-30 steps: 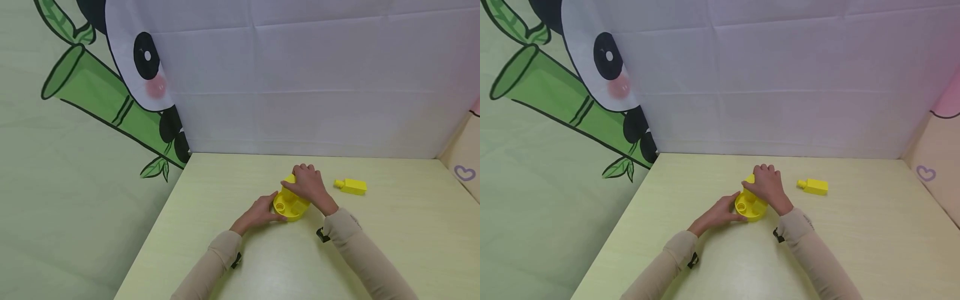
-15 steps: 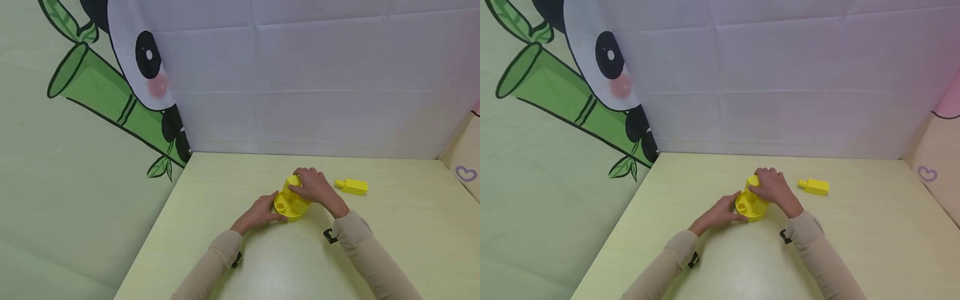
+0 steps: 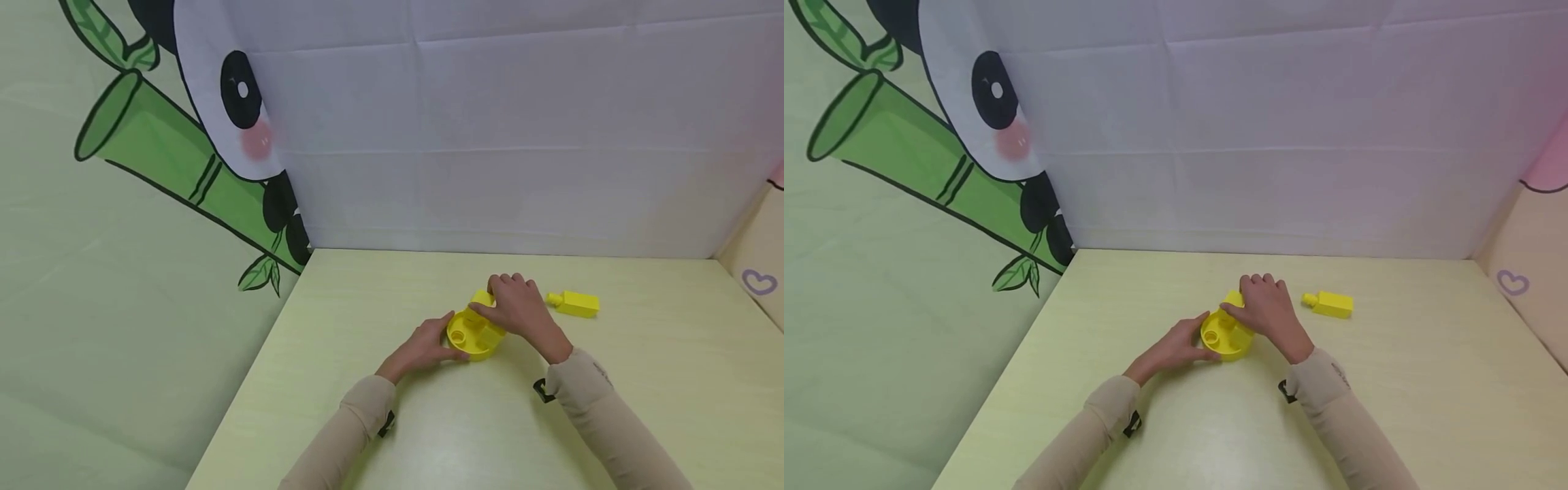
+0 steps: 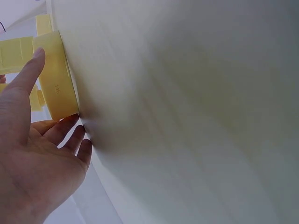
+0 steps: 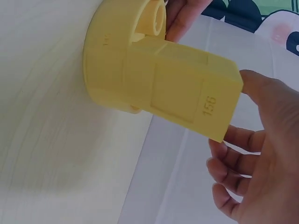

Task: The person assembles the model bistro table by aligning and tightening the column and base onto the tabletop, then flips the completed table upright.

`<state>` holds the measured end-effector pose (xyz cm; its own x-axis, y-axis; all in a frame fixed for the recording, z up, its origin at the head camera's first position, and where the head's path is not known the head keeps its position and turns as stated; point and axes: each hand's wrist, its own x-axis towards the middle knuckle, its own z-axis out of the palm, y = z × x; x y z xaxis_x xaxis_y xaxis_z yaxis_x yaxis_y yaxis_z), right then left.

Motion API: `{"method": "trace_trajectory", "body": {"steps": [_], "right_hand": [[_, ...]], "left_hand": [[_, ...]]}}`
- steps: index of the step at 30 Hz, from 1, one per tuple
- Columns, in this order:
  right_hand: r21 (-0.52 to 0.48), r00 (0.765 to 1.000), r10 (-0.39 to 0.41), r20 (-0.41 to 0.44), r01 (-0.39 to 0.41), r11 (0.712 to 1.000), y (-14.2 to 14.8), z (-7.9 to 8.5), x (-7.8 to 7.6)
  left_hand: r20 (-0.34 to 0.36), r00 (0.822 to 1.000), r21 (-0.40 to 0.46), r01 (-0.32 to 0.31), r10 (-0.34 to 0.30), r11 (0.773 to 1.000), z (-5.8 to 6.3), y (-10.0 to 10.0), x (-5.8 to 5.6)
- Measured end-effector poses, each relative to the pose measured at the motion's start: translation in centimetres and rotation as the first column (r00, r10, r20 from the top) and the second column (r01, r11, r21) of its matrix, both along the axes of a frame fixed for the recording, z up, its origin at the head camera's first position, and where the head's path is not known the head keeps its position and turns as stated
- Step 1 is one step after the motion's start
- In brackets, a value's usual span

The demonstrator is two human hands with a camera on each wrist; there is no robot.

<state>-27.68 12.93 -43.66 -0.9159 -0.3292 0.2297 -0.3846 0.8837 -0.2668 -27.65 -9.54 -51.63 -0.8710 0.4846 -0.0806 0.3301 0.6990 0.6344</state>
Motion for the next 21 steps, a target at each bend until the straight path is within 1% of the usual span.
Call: {"method": "trace_trajectory", "body": {"steps": [4,7,13,15,17,19,21], "right_hand": [[0.008,1.000,-0.029,-0.005,0.029,1.000,-0.09,-0.11,0.23],[0.017,0.999,-0.043,-0.016,0.043,0.999,-0.16,-0.15,0.29],[0.025,0.999,-0.033,-0.025,0.034,0.999,-0.46,-0.08,0.34],[0.015,1.000,-0.002,-0.012,0.003,1.000,-0.33,0.02,0.43],[-0.007,0.999,0.050,0.016,-0.050,0.999,-0.12,0.23,0.49],[-0.012,0.993,0.106,0.041,-0.106,0.994,0.09,0.51,0.49],[-0.010,0.989,0.137,0.059,-0.136,0.991,0.14,0.74,0.43]], "left_hand": [[-0.012,1.000,-0.008,0.010,-0.010,1.000,0.01,0.10,0.02],[-0.010,1.000,-0.007,0.006,-0.006,1.000,0.06,0.20,0.06],[-0.010,1.000,0.007,0.000,0.000,1.000,0.27,0.26,0.13],[-0.015,1.000,0.014,0.010,-0.010,1.000,0.23,0.30,0.09],[-0.017,1.000,0.018,0.015,-0.014,1.000,0.18,0.36,0.04],[-0.018,1.000,0.022,0.016,-0.015,1.000,0.20,0.41,0.00],[-0.011,1.000,0.024,0.012,-0.012,1.000,0.26,0.47,-0.04]]}}
